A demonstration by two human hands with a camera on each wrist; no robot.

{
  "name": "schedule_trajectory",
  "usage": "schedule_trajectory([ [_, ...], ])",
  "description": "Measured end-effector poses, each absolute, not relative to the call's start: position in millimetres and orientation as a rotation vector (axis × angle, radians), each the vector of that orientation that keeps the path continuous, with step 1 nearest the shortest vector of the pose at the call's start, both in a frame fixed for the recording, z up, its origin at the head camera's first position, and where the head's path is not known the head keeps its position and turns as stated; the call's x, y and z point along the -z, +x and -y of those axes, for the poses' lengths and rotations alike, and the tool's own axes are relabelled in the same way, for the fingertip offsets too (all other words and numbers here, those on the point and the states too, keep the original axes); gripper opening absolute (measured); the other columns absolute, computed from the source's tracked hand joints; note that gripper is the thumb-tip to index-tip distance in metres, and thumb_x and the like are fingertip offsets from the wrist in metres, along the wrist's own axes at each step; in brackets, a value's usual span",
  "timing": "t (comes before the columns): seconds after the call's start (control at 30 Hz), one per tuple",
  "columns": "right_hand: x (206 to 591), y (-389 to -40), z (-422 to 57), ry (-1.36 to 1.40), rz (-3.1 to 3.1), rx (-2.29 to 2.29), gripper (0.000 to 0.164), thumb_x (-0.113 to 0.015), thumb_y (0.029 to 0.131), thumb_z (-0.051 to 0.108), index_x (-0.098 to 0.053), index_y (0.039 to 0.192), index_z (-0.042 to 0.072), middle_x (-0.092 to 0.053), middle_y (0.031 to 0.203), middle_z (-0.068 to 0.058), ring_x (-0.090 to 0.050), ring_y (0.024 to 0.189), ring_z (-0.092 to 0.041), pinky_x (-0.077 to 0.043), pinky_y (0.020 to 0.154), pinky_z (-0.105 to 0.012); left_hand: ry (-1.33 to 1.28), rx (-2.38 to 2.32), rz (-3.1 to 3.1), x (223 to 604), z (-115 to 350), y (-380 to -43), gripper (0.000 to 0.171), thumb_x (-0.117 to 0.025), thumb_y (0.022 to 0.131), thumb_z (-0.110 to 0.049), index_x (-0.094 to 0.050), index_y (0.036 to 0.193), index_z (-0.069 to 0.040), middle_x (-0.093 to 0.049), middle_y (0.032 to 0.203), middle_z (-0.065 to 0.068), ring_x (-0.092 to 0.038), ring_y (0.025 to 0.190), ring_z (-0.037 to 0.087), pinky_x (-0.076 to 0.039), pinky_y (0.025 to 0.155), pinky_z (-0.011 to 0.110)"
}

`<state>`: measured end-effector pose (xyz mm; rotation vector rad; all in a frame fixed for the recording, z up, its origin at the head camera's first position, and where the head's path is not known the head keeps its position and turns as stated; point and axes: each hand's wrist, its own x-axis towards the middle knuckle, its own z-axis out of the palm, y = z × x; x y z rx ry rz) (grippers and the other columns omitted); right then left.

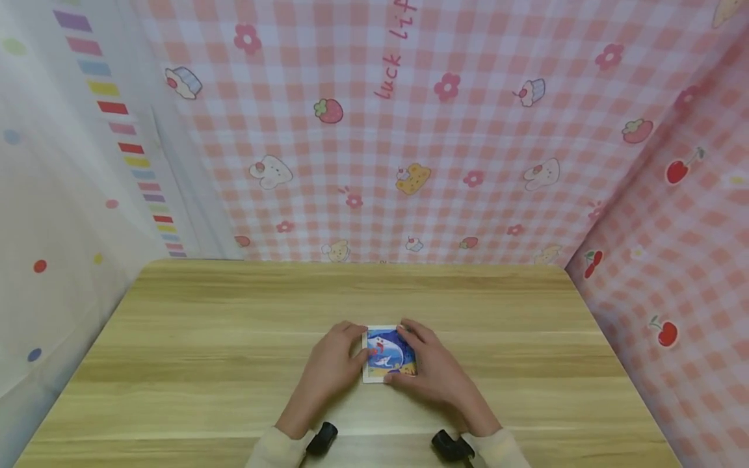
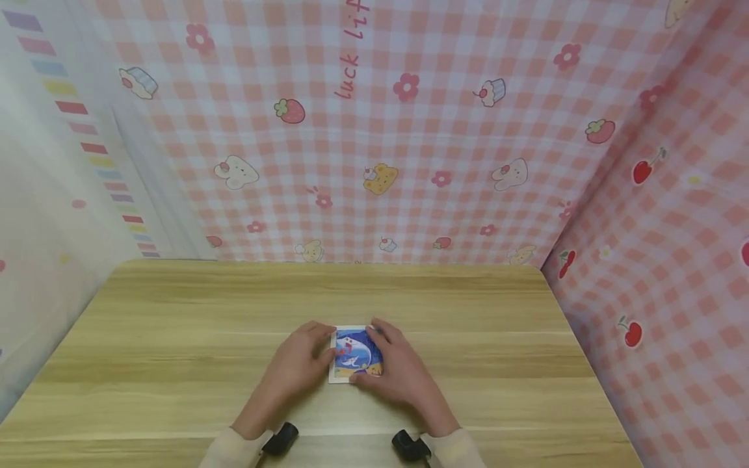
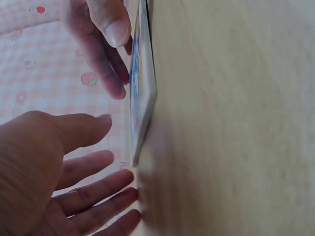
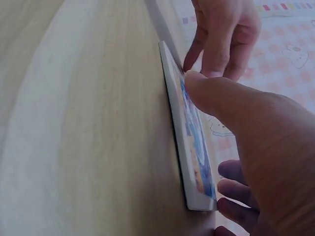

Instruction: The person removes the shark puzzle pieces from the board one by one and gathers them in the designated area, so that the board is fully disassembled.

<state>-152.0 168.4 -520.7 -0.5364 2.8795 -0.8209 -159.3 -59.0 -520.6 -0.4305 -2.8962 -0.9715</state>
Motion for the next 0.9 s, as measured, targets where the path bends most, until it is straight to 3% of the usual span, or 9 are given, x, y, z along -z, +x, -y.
schedule_trajectory([
  [0.37, 529.2, -152.9, -166.7, -0.577, -2.908, 0.768, 0.098, -0.08, 0.08, 0.06, -0.044, 0.155, 0.009, -0.036, 0.164, -0.007, -0.037, 0.15, -0.032, -0.039, 0.118, -0.051, -0.422, 1.033, 2.859, 527.1, 53.2, -171.1, 0.035, -0.08, 0.088, -0.025, -0.074, 0.118, -0.009, -0.06, 0.113, 0.004, -0.052, 0.105, 0.021, -0.051, 0.087, 0.039],
  [0.9, 528.4, -155.6, -173.0, -0.572, -2.84, 0.84, 0.095, -0.079, 0.082, 0.059, -0.041, 0.157, 0.015, -0.032, 0.166, -0.003, -0.031, 0.154, -0.03, -0.039, 0.117, -0.054, -0.515, 0.816, 2.956, 517.5, 51.9, -169.5, 0.035, -0.077, 0.092, -0.022, -0.072, 0.122, -0.004, -0.059, 0.113, 0.004, -0.05, 0.103, 0.021, -0.053, 0.09, 0.039],
])
